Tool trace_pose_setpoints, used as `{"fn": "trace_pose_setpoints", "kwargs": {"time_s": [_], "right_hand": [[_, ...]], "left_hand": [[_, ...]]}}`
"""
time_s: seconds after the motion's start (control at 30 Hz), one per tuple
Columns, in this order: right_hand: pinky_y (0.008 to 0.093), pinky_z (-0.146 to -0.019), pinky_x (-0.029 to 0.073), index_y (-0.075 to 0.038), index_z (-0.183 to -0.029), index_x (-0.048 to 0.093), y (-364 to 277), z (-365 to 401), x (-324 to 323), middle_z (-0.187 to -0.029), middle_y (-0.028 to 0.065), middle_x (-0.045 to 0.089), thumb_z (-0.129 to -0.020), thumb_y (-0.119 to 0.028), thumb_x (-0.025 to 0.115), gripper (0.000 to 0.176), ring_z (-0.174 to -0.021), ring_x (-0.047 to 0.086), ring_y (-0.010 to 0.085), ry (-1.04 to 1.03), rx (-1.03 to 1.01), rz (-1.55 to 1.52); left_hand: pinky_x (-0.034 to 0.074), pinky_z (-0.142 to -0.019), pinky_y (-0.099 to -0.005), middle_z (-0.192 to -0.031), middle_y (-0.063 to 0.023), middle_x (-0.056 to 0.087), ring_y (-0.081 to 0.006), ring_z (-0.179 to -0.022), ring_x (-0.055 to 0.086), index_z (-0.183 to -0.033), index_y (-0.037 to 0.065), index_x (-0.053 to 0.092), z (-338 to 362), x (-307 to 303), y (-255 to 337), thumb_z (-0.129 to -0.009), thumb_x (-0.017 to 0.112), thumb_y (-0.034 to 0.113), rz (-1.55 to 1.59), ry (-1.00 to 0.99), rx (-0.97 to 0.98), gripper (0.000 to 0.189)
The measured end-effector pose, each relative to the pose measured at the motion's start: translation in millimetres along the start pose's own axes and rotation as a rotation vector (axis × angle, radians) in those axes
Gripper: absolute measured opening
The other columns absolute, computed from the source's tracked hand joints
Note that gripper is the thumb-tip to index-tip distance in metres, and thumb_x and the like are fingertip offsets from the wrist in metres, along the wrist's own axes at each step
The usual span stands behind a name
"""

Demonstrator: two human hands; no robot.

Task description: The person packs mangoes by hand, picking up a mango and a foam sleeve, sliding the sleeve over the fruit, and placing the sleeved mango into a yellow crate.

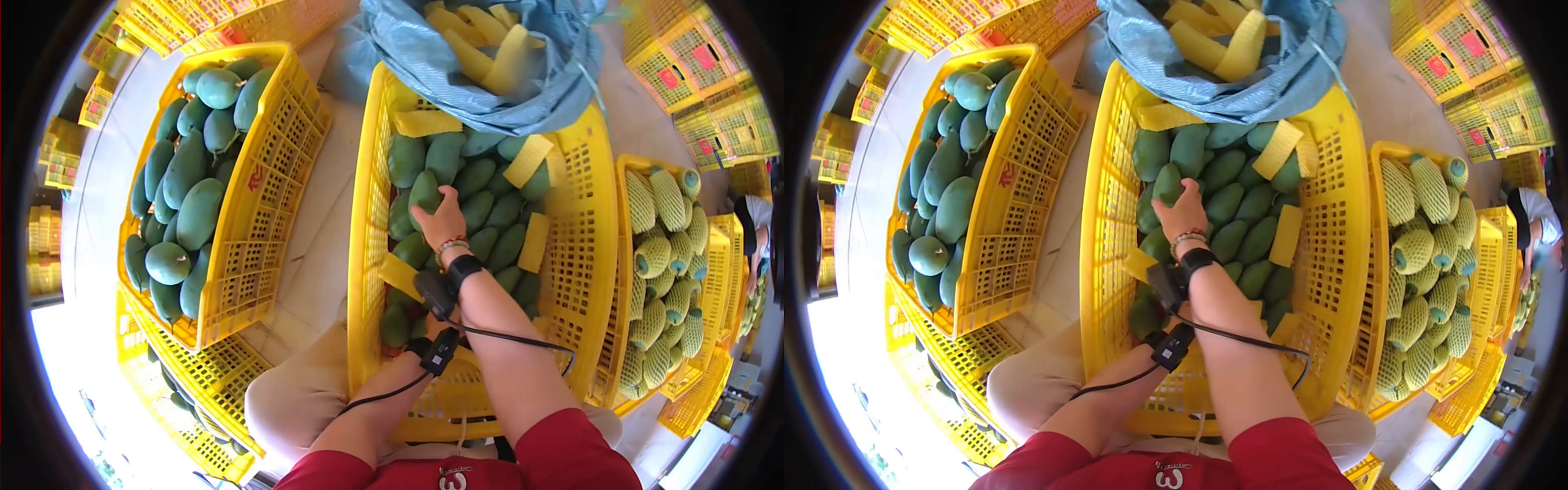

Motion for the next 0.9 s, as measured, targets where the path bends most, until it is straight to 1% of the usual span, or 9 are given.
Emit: {"fn": "trace_pose_setpoints", "kwargs": {"time_s": [0.1,0.2,0.23,0.37,0.4,0.53,0.6,0.7,0.9], "right_hand": [[0.0429,-0.079,0.046,-0.005,-0.118,0.041,2,-4,13,-0.105,0.0220,0.058,-0.070,-0.029,0.070,0.061,-0.094,0.057,0.0372,0.120,0.061,-0.003],[0.0369,-0.074,0.048,-0.001,-0.125,0.037,24,-5,0,-0.105,0.0123,0.059,-0.072,-0.023,0.065,0.064,-0.092,0.060,0.0259,-0.085,0.124,-0.622],[0.0338,-0.075,0.049,0.000,-0.127,0.038,9,6,-32,-0.108,0.0083,0.057,-0.078,-0.021,0.061,0.058,-0.092,0.059,0.0210,-0.231,0.268,-0.781],[0.0396,-0.095,0.041,-0.004,-0.129,0.038,15,72,-128,-0.119,0.0095,0.054,-0.091,-0.028,0.043,0.045,-0.108,0.054,0.0227,-0.416,0.268,-1.366],[0.0424,-0.097,0.039,-0.004,-0.130,0.038,19,91,-144,-0.122,0.0122,0.052,-0.092,-0.038,0.037,0.050,-0.110,0.052,0.0247,-0.332,0.237,-1.388],[0.0462,-0.087,0.045,-0.001,-0.125,0.043,5,152,-190,-0.118,0.0136,0.054,-0.092,-0.042,0.032,0.053,-0.105,0.054,0.0273,-0.257,0.293,-1.433],[0.0445,-0.084,0.048,-0.005,-0.124,0.044,30,171,-190,-0.119,0.0105,0.054,-0.091,-0.038,0.036,0.048,-0.103,0.056,0.0251,-0.364,0.345,-1.475],[0.0440,-0.084,0.048,-0.005,-0.122,0.047,21,213,-190,-0.116,0.0106,0.056,-0.090,-0.037,0.038,0.047,-0.102,0.056,0.0247,-0.181,0.296,-1.458],[0.0442,-0.084,0.048,-0.002,-0.118,0.050,-12,276,-202,-0.111,0.0113,0.058,-0.090,-0.037,0.037,0.046,-0.100,0.058,0.0252,-0.188,0.314,-1.556]], "left_hand": [[0.046,-0.047,-0.0291,-0.064,-0.0109,0.062,-0.0204,-0.060,0.062,-0.077,-0.003,0.062,-43,-2,-40,-0.079,0.060,0.023,0.208,-0.005,0.051,0.026],[0.045,-0.047,-0.0283,-0.064,-0.0090,0.063,-0.0182,-0.057,0.061,-0.080,-0.002,0.064,-71,4,-84,-0.080,0.058,0.020,0.504,-0.029,0.138,0.023],[0.045,-0.047,-0.0273,-0.062,-0.0085,0.062,-0.0161,-0.055,0.059,-0.078,-0.002,0.065,-28,13,-24,-0.081,0.056,0.019,-0.015,0.085,-0.015,0.023],[0.050,-0.055,-0.0296,-0.079,-0.0111,0.060,-0.0191,-0.061,0.060,-0.096,-0.003,0.055,13,13,46,-0.085,0.049,0.014,0.239,-0.014,-0.105,0.021],[0.054,-0.063,-0.0329,-0.092,-0.0125,0.058,-0.0214,-0.069,0.060,-0.107,-0.003,0.048,23,16,58,-0.086,0.044,0.011,0.219,0.030,-0.088,0.025],[0.053,-0.058,-0.0297,-0.097,-0.0152,0.057,-0.0193,-0.075,0.061,-0.105,-0.005,0.048,65,27,99,-0.085,0.046,0.009,0.323,0.016,0.182,0.024],[0.053,-0.074,-0.0319,-0.103,-0.0148,0.055,-0.0226,-0.088,0.059,-0.113,-0.003,0.044,108,30,124,-0.087,0.040,0.009,0.353,-0.151,0.377,0.029],[0.044,-0.092,-0.0346,-0.116,-0.0125,0.052,-0.0215,-0.106,0.052,-0.122,0.000,0.044,181,18,148,-0.093,0.043,0.023,0.469,-0.371,0.334,0.037],[0.043,-0.094,-0.0327,-0.118,-0.0136,0.051,-0.0221,-0.109,0.052,-0.123,-0.006,0.043,237,-17,131,-0.091,0.048,0.017,0.197,-0.566,0.455,0.039]]}}
Point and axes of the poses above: each hand's wrist, its own z-axis away from the middle knuckle, its own x-axis out of the palm, y = z × x, the point moved 1 cm from there along -z, towards the middle knuckle
